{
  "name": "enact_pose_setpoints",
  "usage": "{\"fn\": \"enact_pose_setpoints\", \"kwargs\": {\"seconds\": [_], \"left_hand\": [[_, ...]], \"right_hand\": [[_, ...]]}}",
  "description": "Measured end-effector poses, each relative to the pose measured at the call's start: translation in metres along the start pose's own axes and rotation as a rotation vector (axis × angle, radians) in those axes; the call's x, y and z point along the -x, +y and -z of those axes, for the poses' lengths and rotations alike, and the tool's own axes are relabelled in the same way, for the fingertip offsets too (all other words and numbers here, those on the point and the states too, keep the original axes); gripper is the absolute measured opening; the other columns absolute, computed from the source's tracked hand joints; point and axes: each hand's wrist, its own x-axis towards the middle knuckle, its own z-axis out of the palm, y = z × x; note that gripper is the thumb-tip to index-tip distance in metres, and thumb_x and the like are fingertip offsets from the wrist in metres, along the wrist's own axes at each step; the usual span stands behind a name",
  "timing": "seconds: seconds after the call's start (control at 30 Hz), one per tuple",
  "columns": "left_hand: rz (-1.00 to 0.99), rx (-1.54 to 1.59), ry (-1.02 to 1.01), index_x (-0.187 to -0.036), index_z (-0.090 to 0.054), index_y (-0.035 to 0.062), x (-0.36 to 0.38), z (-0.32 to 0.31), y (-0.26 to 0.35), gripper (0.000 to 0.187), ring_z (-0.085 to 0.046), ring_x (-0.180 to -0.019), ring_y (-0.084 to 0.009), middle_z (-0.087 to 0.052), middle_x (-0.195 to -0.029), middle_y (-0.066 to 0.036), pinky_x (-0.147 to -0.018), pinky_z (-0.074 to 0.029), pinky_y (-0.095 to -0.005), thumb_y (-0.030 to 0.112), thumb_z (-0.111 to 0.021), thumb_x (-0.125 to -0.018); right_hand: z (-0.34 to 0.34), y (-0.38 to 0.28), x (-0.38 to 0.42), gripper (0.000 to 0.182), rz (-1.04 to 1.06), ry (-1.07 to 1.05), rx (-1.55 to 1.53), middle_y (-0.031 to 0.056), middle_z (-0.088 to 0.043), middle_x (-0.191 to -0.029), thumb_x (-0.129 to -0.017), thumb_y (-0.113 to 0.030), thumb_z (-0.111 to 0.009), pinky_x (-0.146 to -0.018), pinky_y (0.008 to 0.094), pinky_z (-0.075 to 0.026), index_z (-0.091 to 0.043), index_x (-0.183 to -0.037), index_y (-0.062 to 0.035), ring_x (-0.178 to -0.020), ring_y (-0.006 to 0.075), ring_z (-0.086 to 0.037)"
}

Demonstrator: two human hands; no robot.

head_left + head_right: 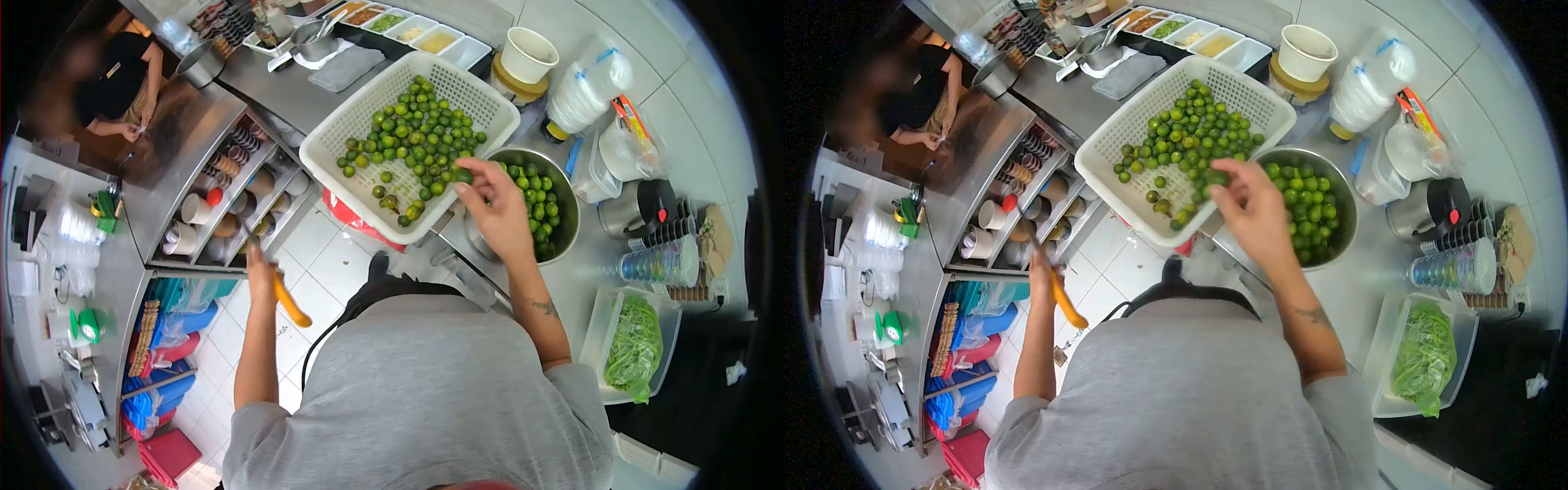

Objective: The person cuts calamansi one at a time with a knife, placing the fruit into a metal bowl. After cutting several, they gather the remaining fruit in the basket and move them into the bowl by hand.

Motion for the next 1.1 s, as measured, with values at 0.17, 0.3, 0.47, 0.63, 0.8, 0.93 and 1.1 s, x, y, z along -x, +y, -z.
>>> {"fn": "enact_pose_setpoints", "kwargs": {"seconds": [0.17,0.3,0.47,0.63,0.8,0.93,1.1], "left_hand": [[0.812,0.052,0.182,-0.106,-0.042,0.0090,-0.073,0.138,-0.197,0.036,-0.051,-0.050,-0.0329,-0.050,-0.067,-0.017,-0.048,-0.047,-0.0495,0.041,-0.042,-0.091],[0.903,-0.110,0.191,-0.105,-0.043,0.0027,-0.047,0.172,-0.297,0.031,-0.055,-0.056,-0.0387,-0.053,-0.076,-0.022,-0.053,-0.050,-0.0566,0.026,-0.049,-0.085],[0.803,-0.135,0.146,-0.105,-0.045,0.0021,-0.036,0.178,-0.305,0.029,-0.055,-0.057,-0.0381,-0.053,-0.077,-0.021,-0.053,-0.050,-0.0566,0.022,-0.051,-0.084],[0.588,-0.389,0.040,-0.091,-0.055,0.0055,-0.014,0.158,-0.245,0.022,-0.054,-0.059,-0.0299,-0.057,-0.075,-0.016,-0.056,-0.046,-0.0469,0.026,-0.050,-0.085],[0.525,-0.422,-0.002,-0.086,-0.058,0.0066,-0.006,0.145,-0.214,0.023,-0.054,-0.059,-0.0269,-0.058,-0.073,-0.014,-0.058,-0.044,-0.0439,0.028,-0.050,-0.086],[0.602,-0.421,0.011,-0.086,-0.058,0.0067,-0.020,0.128,-0.200,0.024,-0.053,-0.059,-0.0254,-0.058,-0.072,-0.012,-0.057,-0.043,-0.0453,0.030,-0.050,-0.086],[0.611,-0.320,0.075,-0.088,-0.057,0.0072,-0.001,0.116,-0.161,0.026,-0.052,-0.056,-0.0237,-0.057,-0.072,-0.011,-0.052,-0.042,-0.0431,0.031,-0.048,-0.088]], "right_hand": [[0.051,-0.020,0.012,0.030,-0.054,-0.060,0.457,0.0106,-0.058,-0.090,-0.080,-0.005,-0.066,-0.067,0.0306,-0.047,-0.062,-0.109,-0.0034,-0.075,0.0198,-0.060],[0.077,-0.024,0.024,0.028,-0.193,-0.113,0.724,0.0122,-0.059,-0.095,-0.080,-0.009,-0.064,-0.072,0.0369,-0.048,-0.062,-0.107,-0.0046,-0.079,0.0273,-0.061],[0.089,-0.018,0.025,0.026,-0.291,-0.179,0.815,0.0141,-0.059,-0.100,-0.079,-0.010,-0.063,-0.082,0.0405,-0.047,-0.063,-0.104,-0.0043,-0.093,0.0331,-0.059],[0.088,-0.016,0.025,0.024,-0.296,-0.235,0.862,0.0152,-0.060,-0.100,-0.078,-0.010,-0.064,-0.085,0.0421,-0.046,-0.065,-0.101,-0.0045,-0.097,0.0349,-0.058],[0.062,-0.018,0.004,0.021,0.113,-0.062,0.923,0.0138,-0.061,-0.097,-0.078,-0.009,-0.065,-0.084,0.0405,-0.047,-0.066,-0.099,-0.0049,-0.098,0.0331,-0.057],[-0.025,-0.011,-0.034,0.014,0.220,-0.203,0.540,0.0150,-0.064,-0.092,-0.080,-0.006,-0.061,-0.080,0.0394,-0.048,-0.065,-0.093,-0.0032,-0.090,0.0336,-0.061],[-0.149,0.041,-0.077,0.015,0.075,-0.388,0.414,0.0166,-0.064,-0.101,-0.077,-0.007,-0.058,-0.076,0.0426,-0.051,-0.066,-0.090,-0.0041,-0.091,0.0354,-0.063]]}}
